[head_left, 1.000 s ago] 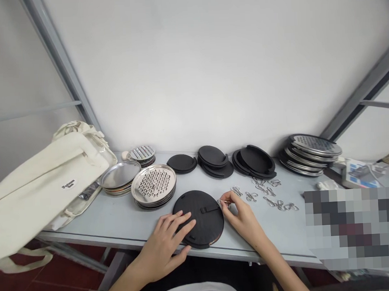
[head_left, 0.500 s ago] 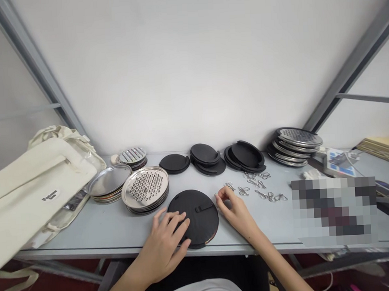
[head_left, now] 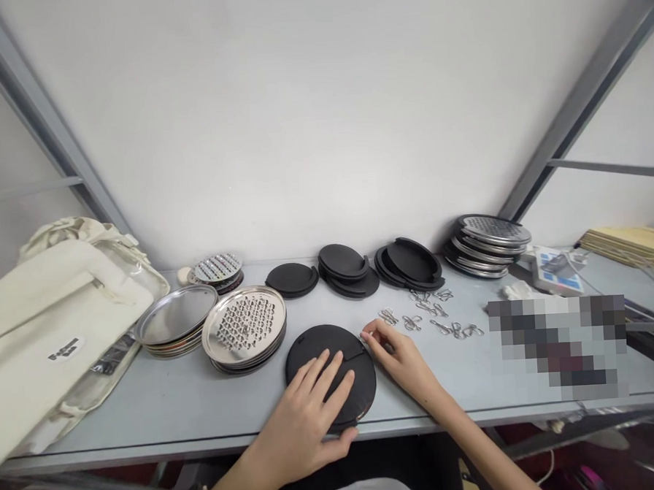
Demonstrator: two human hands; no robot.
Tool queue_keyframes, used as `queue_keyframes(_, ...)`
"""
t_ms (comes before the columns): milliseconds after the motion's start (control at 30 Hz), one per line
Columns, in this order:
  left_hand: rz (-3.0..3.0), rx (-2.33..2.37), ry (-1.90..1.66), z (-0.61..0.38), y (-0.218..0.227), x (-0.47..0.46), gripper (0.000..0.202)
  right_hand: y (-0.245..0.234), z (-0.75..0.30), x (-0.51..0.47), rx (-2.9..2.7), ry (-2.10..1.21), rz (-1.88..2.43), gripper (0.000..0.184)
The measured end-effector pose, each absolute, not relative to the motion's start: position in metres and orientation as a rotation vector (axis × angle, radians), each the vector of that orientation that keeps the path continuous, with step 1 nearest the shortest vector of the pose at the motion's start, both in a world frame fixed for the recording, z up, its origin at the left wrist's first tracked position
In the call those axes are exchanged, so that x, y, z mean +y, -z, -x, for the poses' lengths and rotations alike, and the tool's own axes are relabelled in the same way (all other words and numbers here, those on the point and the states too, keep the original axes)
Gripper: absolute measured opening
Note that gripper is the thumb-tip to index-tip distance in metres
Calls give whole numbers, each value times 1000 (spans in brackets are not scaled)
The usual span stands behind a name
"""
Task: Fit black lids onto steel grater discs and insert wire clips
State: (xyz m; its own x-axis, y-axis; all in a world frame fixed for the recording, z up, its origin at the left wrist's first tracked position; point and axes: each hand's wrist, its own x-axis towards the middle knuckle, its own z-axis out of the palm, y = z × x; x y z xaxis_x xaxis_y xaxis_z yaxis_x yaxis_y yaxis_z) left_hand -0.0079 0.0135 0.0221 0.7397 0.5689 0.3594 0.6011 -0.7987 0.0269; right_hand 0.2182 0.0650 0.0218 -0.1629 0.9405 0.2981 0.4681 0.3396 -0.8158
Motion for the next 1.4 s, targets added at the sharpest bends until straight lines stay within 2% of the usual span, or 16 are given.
queue_keyframes(133, 2841, -957, 525, 8, -20, 14, 67, -15, -214, 64, -1682, -823, 1239, 31)
queue_keyframes(300, 2884, -970, 518, 10, -21, 15, 66, -15, -207, 66, -1716, -739, 1258, 31)
queue_keyframes(933, 2914, -1028, 524, 14, -23, 14, 68, -16, -208, 64, -1840, -773, 1203, 18)
queue_keyframes(1400, 2933, -1031, 514, 16, -22, 16, 65, -14, -207, 65, -1855, -753, 1227, 21)
